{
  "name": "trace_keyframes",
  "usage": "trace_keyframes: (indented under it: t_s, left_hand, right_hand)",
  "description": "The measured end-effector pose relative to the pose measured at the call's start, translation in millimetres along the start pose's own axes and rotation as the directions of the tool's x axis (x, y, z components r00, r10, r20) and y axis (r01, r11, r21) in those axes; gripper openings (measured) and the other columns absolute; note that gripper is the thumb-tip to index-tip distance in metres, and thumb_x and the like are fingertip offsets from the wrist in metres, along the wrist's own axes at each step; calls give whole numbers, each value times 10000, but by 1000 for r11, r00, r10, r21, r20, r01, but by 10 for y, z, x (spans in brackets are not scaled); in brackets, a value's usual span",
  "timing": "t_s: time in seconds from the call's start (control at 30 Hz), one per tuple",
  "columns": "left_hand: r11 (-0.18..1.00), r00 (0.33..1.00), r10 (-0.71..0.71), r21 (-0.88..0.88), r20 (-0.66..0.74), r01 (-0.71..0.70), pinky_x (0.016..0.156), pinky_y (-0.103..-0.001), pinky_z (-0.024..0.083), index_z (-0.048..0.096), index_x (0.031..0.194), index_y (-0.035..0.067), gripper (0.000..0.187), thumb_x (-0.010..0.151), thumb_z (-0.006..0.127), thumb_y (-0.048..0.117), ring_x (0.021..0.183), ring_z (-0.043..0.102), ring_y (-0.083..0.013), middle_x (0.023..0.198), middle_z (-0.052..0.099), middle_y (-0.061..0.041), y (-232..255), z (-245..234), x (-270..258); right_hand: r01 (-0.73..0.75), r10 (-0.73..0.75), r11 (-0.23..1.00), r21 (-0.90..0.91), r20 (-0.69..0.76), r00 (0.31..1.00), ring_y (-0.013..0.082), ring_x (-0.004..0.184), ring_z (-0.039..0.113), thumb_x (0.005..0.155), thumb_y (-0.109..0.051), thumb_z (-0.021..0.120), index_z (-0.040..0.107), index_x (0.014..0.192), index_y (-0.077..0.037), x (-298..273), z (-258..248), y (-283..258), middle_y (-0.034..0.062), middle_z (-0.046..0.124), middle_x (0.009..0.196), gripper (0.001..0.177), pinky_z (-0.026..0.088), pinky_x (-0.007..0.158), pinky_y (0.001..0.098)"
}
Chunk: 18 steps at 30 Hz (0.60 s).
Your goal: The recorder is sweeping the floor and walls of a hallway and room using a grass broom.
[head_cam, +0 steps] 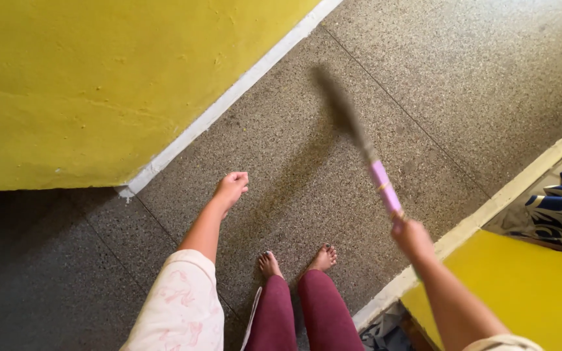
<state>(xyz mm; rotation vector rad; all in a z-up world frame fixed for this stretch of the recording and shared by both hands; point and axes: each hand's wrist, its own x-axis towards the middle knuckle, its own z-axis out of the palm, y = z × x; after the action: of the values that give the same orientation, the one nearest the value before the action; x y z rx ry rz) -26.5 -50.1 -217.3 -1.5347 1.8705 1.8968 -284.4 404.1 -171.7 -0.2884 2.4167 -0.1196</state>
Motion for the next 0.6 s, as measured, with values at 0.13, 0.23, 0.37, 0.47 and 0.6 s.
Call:
trace_keyframes:
  t_s: [0.13,0.23,0.37,0.47,0.6]
  left_hand:
    - [997,998,47,-69,46,-44,925,-318,533,622,1328,86,439,968,631,336,1051,691,-174,1210,688,-39,-54,159,118]
    - [999,997,53,-14,53,-52,905,-327,530,623,1322,86,431,981,622,349,1028,684,-187,1188,692,-47,23,299,131]
    - [998,996,65,-7,60,-65,895,-324,530,639,1294,79,415,986,623,355,1011,685,-180,1150,694,-45,135,426,258]
    - [996,992,93,-20,80,-91,893,-322,539,638,1292,76,409,978,628,338,1004,678,-175,1138,693,-40,160,508,423]
    - [992,987,123,-16,101,-122,903,-317,544,635,1297,58,411,992,631,334,1011,675,-179,1149,684,-43,309,592,529]
  right_hand:
    - [-19,27,991,129,-62,998,322,780,774,980,-336,576,721,1224,-90,76,-732,-16,200,766,892,376,629,710,479]
    - [177,-200,980,-95,-381,903,452,848,693,843,-270,685,605,1456,-165,90,-941,106,271,698,929,628,563,751,551]
    - [232,-228,972,-30,-342,911,418,910,714,919,-296,682,653,1334,-139,161,-640,529,260,712,969,444,572,832,522]
    - [276,-277,961,-32,-142,950,362,876,741,903,-302,686,712,1176,-133,-120,-506,725,204,732,934,322,591,827,485]
    - [505,-493,862,-45,153,856,320,776,739,852,-296,693,707,1129,-196,-243,22,1151,129,728,853,295,595,729,464]
